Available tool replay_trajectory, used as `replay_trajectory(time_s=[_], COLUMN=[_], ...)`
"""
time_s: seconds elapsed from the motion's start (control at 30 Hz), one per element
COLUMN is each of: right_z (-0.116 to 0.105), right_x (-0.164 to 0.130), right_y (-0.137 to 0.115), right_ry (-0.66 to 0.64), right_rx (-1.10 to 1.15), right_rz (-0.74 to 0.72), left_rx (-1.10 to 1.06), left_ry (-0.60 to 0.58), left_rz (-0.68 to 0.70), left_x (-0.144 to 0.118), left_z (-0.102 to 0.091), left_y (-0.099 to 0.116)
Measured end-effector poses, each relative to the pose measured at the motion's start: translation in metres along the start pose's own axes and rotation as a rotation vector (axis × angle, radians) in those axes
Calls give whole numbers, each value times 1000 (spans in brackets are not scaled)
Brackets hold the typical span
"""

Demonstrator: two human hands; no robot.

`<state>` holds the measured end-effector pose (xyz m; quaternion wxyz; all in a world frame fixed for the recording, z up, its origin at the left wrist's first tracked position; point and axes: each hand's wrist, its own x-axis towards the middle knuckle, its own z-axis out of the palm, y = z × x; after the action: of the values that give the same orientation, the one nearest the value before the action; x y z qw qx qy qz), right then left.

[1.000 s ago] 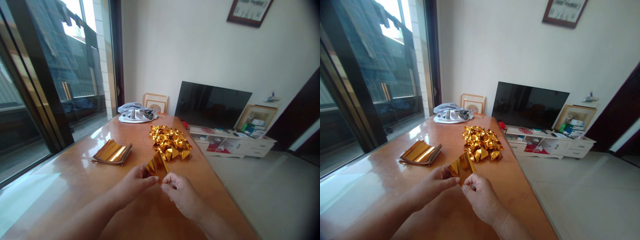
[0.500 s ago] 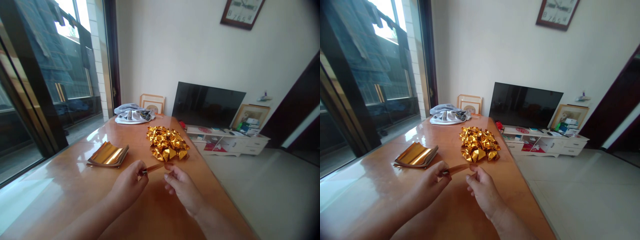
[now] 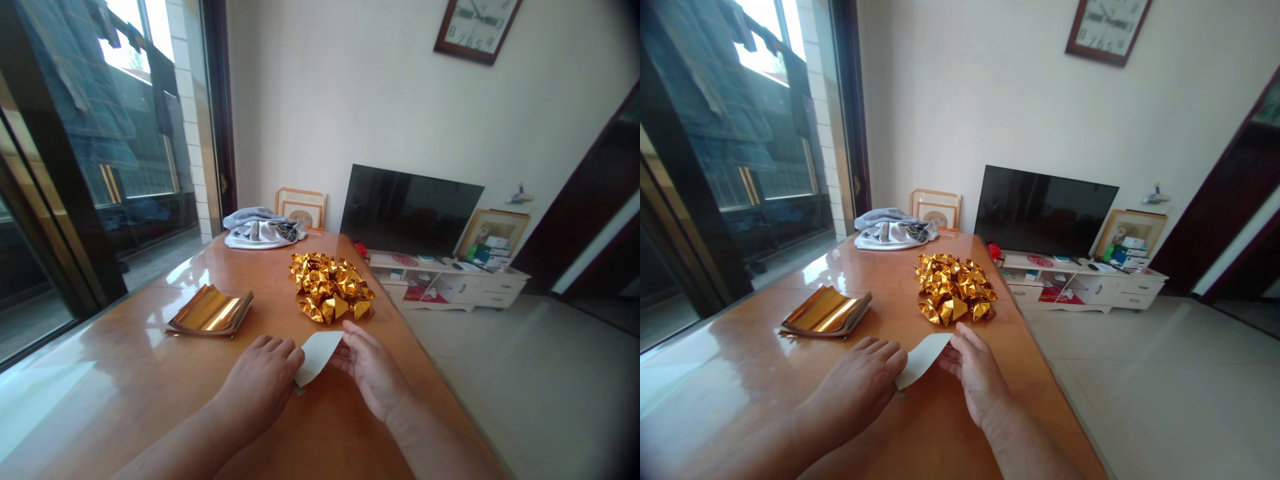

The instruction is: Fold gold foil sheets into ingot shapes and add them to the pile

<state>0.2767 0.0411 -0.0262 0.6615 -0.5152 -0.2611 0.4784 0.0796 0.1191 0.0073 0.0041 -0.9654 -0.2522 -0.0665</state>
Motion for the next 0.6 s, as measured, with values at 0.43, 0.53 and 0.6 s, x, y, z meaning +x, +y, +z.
replay_trajectory(time_s=[0.43, 0.53, 0.6], right_z=[5, 6, 4], right_x=[-33, -36, -35], right_y=[-18, -17, -15], right_ry=[-316, -393, -418], right_rx=[-1286, -1439, -1505], right_rz=[-549, -516, -508], left_rx=[-94, -141, -171], left_ry=[-69, -73, -83], left_rz=[67, 76, 81], left_x=[-1, 0, 0], left_z=[13, 14, 15], left_y=[6, 7, 8])
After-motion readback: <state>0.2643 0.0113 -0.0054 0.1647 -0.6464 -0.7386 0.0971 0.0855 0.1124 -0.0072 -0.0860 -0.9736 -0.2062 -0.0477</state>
